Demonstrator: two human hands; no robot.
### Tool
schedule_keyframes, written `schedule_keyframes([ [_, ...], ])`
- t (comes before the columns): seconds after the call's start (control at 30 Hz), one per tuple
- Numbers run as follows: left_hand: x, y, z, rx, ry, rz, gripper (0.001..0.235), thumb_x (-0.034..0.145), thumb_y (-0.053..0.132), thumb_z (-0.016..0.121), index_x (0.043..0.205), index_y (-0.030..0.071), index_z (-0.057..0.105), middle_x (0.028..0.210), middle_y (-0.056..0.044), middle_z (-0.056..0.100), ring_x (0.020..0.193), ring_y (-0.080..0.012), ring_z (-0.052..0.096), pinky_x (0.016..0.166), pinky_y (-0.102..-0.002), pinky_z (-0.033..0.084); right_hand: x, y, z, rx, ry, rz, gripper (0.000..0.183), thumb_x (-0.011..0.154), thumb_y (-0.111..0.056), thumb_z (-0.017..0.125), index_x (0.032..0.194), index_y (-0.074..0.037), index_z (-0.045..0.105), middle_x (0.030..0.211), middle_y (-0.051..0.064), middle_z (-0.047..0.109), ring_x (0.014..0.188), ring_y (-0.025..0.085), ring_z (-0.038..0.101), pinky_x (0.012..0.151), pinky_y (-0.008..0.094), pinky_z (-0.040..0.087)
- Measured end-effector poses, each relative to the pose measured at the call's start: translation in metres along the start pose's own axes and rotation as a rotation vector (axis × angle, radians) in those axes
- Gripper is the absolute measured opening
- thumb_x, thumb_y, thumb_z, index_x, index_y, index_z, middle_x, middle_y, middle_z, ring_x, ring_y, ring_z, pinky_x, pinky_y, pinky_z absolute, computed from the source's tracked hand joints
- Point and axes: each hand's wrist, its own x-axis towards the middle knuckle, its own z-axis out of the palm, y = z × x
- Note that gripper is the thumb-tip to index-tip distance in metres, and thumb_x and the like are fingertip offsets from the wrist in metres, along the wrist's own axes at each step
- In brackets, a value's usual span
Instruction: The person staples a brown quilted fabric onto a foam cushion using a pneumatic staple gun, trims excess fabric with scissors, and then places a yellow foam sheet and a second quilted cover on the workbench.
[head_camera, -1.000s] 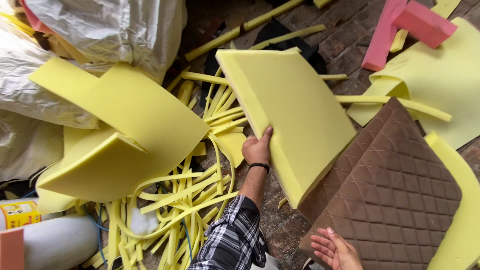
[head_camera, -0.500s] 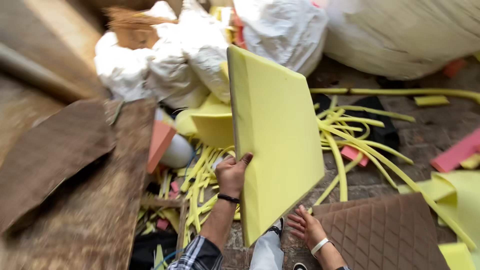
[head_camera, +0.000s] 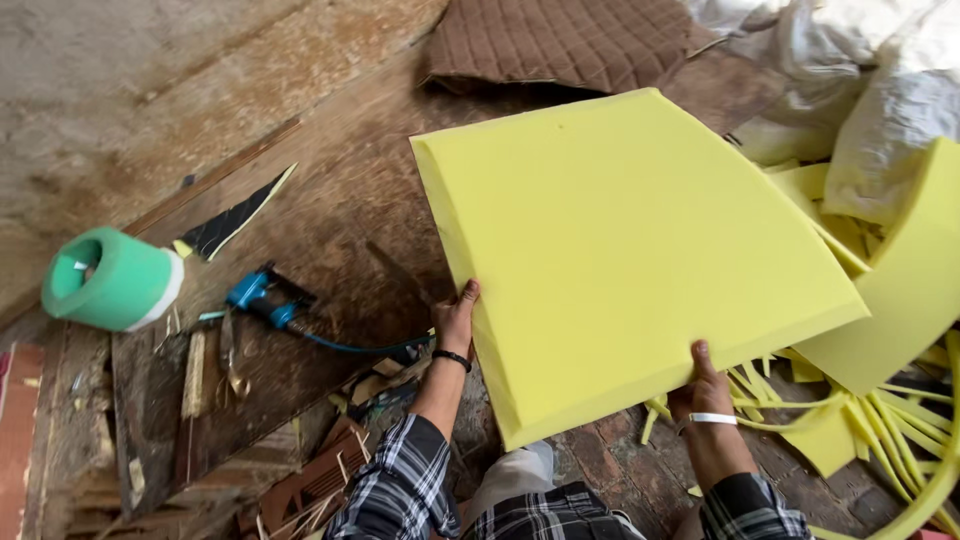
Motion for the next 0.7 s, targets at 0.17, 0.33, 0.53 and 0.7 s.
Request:
schedule_keyframes([
  [0.17, 0.072, -0.053, -0.050, 0.050, 0.154, -0.157, 0.059, 0.083, 0.059, 0.076, 0.085, 0.000, 0.079, 0.076, -0.011, 0.075, 0.068, -0.0182, 0.065, 0.062, -0.036, 0.051, 0.059, 0.024, 0.091, -0.173, -0.215, -0.116, 0.054, 0.096, -0.020, 0.067, 0.146, -0.012, 0.047, 0.138, 0.008, 0.063, 0.127, 0.027, 0.063, 0.107, 0.045, 0.054],
  [0.33, 0.134, -0.087, -0.106, 0.238, 0.207, -0.276, 0.071, 0.084, 0.068, 0.069, 0.087, -0.002, 0.077, 0.077, -0.014, 0.075, 0.072, -0.0214, 0.070, 0.070, -0.037, 0.053, 0.094, 0.066, 0.153, -0.489, -0.133, 0.043, 0.048, 0.098, -0.028, 0.068, 0.140, -0.010, 0.054, 0.129, 0.008, 0.066, 0.115, 0.027, 0.066, 0.097, 0.044, 0.057],
  [0.53, 0.196, -0.049, -0.179, 0.583, 0.110, -0.429, 0.077, 0.096, 0.069, 0.050, 0.128, 0.000, 0.064, 0.125, -0.026, 0.063, 0.115, -0.0412, 0.061, 0.096, -0.050, 0.050, 0.144, 0.137, 0.218, -0.752, -0.174, 0.338, 0.053, 0.092, -0.040, 0.070, 0.133, -0.011, 0.056, 0.118, 0.012, 0.069, 0.101, 0.028, 0.069, 0.082, 0.039, 0.059],
  [0.7, 0.167, -0.021, -0.196, 0.959, 0.155, -0.370, 0.085, 0.092, 0.060, 0.056, 0.161, 0.019, 0.031, 0.163, -0.011, 0.030, 0.152, -0.0400, 0.027, 0.121, -0.054, 0.030, 0.174, 0.143, 0.248, -1.187, -0.201, 0.541, 0.064, 0.091, -0.055, 0.064, 0.129, -0.004, 0.062, 0.111, 0.018, 0.077, 0.094, 0.026, 0.075, 0.069, 0.036, 0.058],
])
